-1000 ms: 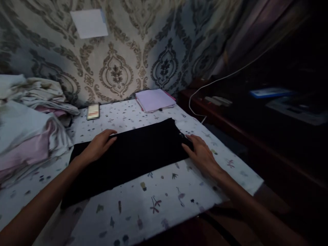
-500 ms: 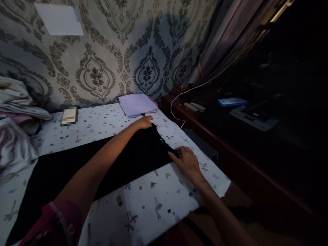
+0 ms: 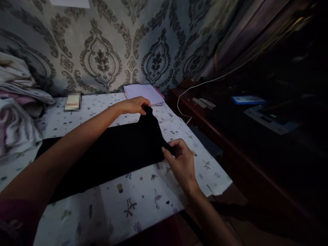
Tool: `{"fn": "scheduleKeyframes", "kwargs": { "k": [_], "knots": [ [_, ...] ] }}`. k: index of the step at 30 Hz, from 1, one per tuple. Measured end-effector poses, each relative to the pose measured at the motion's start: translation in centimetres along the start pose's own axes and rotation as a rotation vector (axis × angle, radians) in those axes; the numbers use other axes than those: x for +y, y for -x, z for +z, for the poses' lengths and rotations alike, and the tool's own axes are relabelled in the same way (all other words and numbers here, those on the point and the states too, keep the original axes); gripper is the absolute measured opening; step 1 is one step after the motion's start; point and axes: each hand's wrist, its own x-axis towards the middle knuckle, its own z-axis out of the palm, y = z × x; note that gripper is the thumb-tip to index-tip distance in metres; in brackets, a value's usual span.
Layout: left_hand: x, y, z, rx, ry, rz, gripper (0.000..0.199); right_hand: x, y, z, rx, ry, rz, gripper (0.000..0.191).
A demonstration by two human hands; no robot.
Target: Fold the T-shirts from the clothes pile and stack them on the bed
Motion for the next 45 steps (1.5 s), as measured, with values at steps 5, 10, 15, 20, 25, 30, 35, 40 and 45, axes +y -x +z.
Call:
{"fn": "scheduleKeyframes", "kwargs": {
  "k": [5, 10, 15, 20, 25, 30, 35, 40, 45],
  "knots": [
    [-1.8, 8.1, -0.9, 0.143, -0.044, 0.035, 0.017, -1.3, 3.2, 4.1, -0.2, 0.106, -0.276, 0.008],
    [-4.8, 13.0, 0.4, 0.254, 0.018, -0.041, 0.012, -1.2, 4.8, 6.5, -0.335, 0.223, -0.533, 0.018],
    [-6.7, 14.3, 1.0, 0.301, 0.083, -0.132, 0.017, -1.7, 5.1, 7.8, -0.382, 0.273, -0.623, 0.019],
    [-7.4, 15.2, 0.9, 0.332, 0.083, -0.139, 0.019, -2.0, 5.4, 9.3, -0.408, 0.337, -0.676, 0.018],
    [-7.9, 16.7, 1.1, 0.348, 0.067, -0.145, 0.015, -1.8, 6.3, 10.2, -0.431, 0.473, -0.753, 0.024],
    [-8.0, 17.6, 0.8, 0.325, 0.078, -0.226, 0.015, -2.0, 6.6, 10.8, -0.462, 0.495, -0.793, 0.023],
    [-8.4, 18.3, 0.4, 0.314, 0.071, -0.261, 0.018, -2.4, 7.0, 11.7, -0.518, 0.524, -0.745, 0.022],
    [-8.2, 19.6, -0.2, 0.24, -0.104, -0.279, 0.029, -3.1, 7.2, 11.0, -0.678, 0.525, -0.763, 0.005],
    [-5.2, 18.1, -0.3, 0.369, -0.387, -0.142, 0.033, -3.2, 4.6, 8.5, -0.597, 0.299, -0.72, 0.02]
  ]
}}
